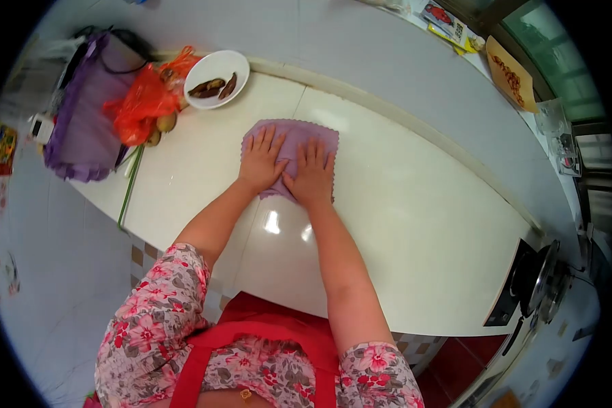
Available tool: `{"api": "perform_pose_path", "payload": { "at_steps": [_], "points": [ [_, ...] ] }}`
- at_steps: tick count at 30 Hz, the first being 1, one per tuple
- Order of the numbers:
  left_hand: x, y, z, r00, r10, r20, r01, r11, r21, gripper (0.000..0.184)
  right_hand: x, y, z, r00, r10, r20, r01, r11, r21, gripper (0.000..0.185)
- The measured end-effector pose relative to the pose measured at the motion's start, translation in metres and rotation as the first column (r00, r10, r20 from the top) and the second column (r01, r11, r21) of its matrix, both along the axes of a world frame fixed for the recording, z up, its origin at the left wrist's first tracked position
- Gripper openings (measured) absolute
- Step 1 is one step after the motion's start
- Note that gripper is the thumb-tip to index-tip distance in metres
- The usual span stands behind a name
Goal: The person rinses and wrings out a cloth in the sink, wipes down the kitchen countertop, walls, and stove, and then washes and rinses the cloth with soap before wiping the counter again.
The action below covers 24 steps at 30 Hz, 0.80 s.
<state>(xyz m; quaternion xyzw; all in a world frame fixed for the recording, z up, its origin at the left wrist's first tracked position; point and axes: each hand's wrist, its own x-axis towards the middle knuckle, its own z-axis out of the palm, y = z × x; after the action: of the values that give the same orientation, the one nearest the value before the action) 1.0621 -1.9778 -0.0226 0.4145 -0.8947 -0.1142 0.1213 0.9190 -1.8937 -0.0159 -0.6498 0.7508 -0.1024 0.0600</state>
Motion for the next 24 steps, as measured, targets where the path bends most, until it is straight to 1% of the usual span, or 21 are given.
{"api": "perform_pose_path", "payload": {
  "at_steps": [7, 9, 12, 16, 18, 19, 21, 22, 24],
  "points": [
    [0.076, 0.1, 0.005, 0.997, 0.079, 0.019, -0.079, 0.997, 0.007, 0.068, 0.062, 0.084, 0.006, 0.987, 0.153, 0.043, -0.154, 0.988, 0.017, 0.08],
    [0.099, 0.135, 0.005, 0.994, 0.104, 0.03, -0.104, 0.995, 0.002, 0.068, 0.082, 0.112, 0.003, 0.979, 0.197, 0.053, -0.195, 0.98, -0.046, 0.082],
    [0.131, 0.188, 0.012, 0.984, 0.171, 0.05, -0.172, 0.985, 0.013, 0.069, 0.107, 0.155, 0.01, 0.958, 0.272, 0.091, -0.269, 0.962, -0.042, 0.081],
    [0.167, 0.246, 0.014, 0.978, 0.197, 0.07, -0.199, 0.98, 0.015, 0.073, 0.137, 0.206, 0.014, 0.937, 0.337, 0.098, -0.329, 0.94, -0.086, 0.08],
    [0.182, 0.26, 0.014, 0.977, 0.211, 0.04, -0.214, 0.975, 0.061, 0.075, 0.153, 0.223, 0.017, 0.936, 0.335, 0.107, -0.33, 0.942, -0.056, 0.078],
    [0.189, 0.263, 0.015, 0.975, 0.22, 0.034, -0.222, 0.974, 0.049, 0.075, 0.16, 0.227, 0.017, 0.934, 0.344, 0.099, -0.339, 0.939, -0.067, 0.078],
    [0.203, 0.261, 0.017, 0.972, 0.218, 0.082, -0.227, 0.967, 0.114, 0.077, 0.172, 0.226, 0.018, 0.935, 0.344, 0.086, -0.344, 0.939, -0.018, 0.076],
    [0.209, 0.256, 0.016, 0.972, 0.22, 0.081, -0.228, 0.967, 0.113, 0.077, 0.178, 0.22, 0.018, 0.935, 0.345, 0.085, -0.345, 0.938, -0.02, 0.076],
    [0.223, 0.242, 0.015, 0.949, 0.283, 0.139, -0.299, 0.948, 0.109, 0.08, 0.19, 0.204, 0.017, 0.904, 0.401, 0.148, -0.41, 0.911, 0.035, 0.076]
  ]
}}
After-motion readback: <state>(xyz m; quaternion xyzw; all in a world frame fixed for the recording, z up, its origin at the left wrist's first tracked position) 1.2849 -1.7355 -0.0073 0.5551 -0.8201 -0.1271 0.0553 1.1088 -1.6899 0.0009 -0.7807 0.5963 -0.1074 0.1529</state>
